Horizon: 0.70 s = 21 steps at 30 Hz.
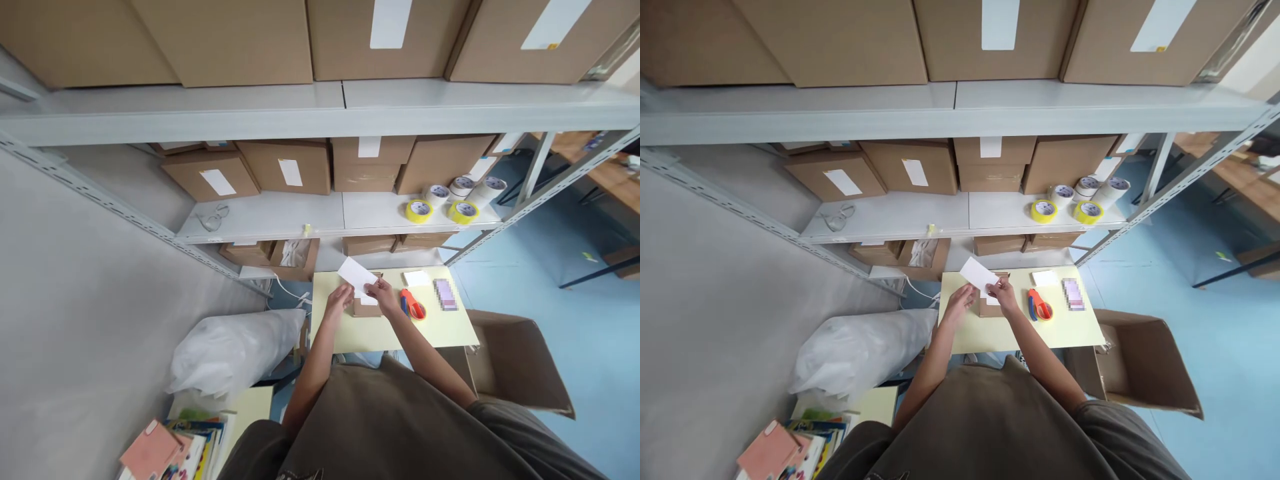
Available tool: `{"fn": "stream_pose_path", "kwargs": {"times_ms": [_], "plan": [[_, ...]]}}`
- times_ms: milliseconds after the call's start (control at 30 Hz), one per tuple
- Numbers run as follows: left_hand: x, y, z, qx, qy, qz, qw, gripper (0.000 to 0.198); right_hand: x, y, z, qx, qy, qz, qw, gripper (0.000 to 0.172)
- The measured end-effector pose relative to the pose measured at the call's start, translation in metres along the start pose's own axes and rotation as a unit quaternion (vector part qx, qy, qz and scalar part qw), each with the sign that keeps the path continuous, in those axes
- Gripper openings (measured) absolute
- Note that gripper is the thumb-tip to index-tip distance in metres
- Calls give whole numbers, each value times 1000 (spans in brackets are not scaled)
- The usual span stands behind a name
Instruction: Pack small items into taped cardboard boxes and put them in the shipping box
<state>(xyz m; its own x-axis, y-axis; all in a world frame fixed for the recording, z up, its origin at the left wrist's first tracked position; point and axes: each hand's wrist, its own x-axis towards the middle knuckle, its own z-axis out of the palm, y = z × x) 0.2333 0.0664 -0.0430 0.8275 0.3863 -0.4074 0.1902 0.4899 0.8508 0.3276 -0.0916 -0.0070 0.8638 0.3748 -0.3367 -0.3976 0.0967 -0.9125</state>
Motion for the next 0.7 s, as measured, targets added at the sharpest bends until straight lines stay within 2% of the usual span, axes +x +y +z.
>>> {"fn": "stream_pose_path", "kwargs": {"times_ms": [100,167,233,400,533,700], "plan": [[7,-5,20,-1,-20,17,1000,65,-13,11,3,-12,6,25,1000,46],[12,-3,27,12,-19,35,999,65,-22,10,-4,-35,2,28,999,39],[17,4,30,35,-25,44,998,64,-30,5,-19,-56,-2,26,998,34],[20,24,41,58,-57,41,996,62,-39,-19,-56,-77,-19,8,997,33],[14,30,63,32,-78,34,996,61,-40,-37,-69,-55,-35,-10,998,30],[9,27,87,35,-64,36,997,58,-37,-49,-84,-43,-48,-24,998,32]]}}
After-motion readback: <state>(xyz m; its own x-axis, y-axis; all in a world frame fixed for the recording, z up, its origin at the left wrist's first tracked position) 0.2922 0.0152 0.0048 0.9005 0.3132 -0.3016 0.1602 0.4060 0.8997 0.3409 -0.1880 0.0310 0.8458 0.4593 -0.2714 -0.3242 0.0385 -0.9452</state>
